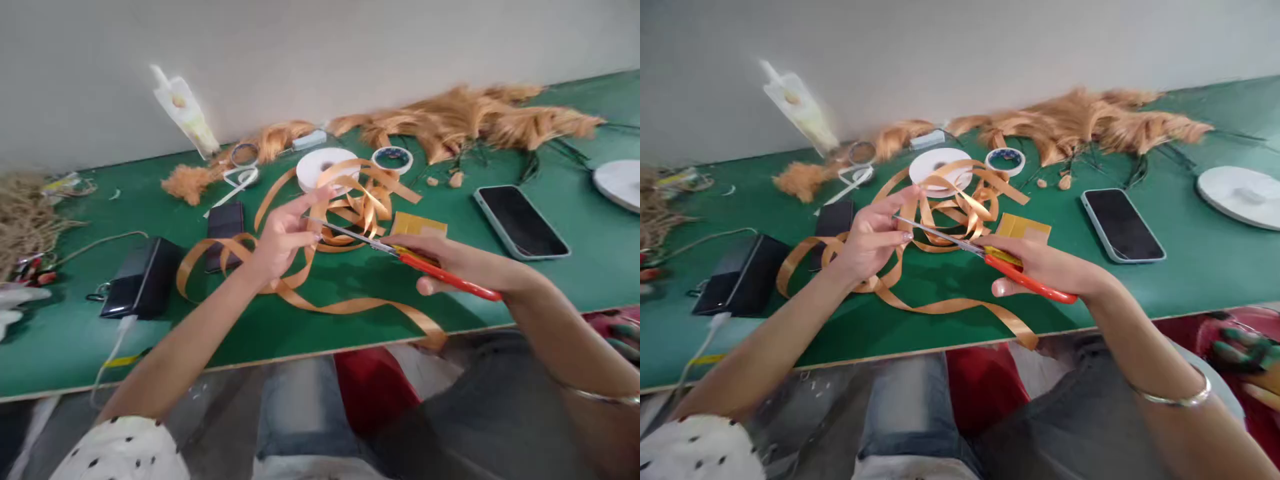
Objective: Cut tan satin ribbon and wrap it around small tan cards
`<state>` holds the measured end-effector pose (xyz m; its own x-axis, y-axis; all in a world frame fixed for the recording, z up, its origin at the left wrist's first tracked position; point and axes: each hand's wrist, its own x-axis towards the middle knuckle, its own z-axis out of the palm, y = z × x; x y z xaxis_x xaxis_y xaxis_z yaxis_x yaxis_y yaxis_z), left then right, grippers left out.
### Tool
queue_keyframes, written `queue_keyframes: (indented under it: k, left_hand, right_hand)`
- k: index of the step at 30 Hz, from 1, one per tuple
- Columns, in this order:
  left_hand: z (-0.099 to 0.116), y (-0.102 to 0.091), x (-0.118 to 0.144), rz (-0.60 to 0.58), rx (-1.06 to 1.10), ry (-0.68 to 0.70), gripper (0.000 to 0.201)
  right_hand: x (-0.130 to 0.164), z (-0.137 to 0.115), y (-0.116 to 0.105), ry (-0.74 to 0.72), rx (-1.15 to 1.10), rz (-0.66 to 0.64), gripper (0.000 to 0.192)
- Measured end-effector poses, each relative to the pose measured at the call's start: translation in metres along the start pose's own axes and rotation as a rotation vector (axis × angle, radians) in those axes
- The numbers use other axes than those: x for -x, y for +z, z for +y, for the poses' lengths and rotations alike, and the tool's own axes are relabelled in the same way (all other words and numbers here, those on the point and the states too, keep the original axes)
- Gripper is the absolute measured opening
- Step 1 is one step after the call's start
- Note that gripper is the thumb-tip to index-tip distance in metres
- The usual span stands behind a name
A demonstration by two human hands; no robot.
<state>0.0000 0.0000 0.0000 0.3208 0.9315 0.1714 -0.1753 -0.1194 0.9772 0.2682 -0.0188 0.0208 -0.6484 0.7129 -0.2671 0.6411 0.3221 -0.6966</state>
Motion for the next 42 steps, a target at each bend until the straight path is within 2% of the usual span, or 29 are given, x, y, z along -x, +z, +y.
queue_keyframes:
  k: [4, 10, 21, 26, 33, 42]
  left_hand:
    - [-0.001, -0.002, -0.001, 0.012, 0.002, -0.010, 0.060]
    - [0.000, -0.004, 0.000, 0.011, 0.007, -0.037, 0.063]
    - [0.001, -0.003, 0.003, -0.009, 0.012, -0.041, 0.062]
    - [-0.001, -0.002, 0.003, 0.012, -0.001, -0.056, 0.062]
    - [-0.002, 0.001, 0.003, 0.008, 0.006, -0.047, 0.060]
    - [-0.004, 0.001, 0.002, -0.012, 0.033, -0.035, 0.059]
  right_hand:
    - [0.003, 0.001, 0.002, -0.060, -0.019, 0.016, 0.090]
    - [0.006, 0.001, 0.004, -0.027, -0.061, 0.003, 0.094]
    - [-0.002, 0.006, 0.004, -0.021, -0.016, 0.116, 0.072]
    - [-0.004, 0.010, 0.005, -0.046, -0.080, 0.141, 0.064]
    - [-0.005, 0.006, 0.004, 0.051, -0.169, 0.093, 0.062]
    - [-0.005, 0.008, 0.005, 0.049, -0.172, 0.118, 0.060]
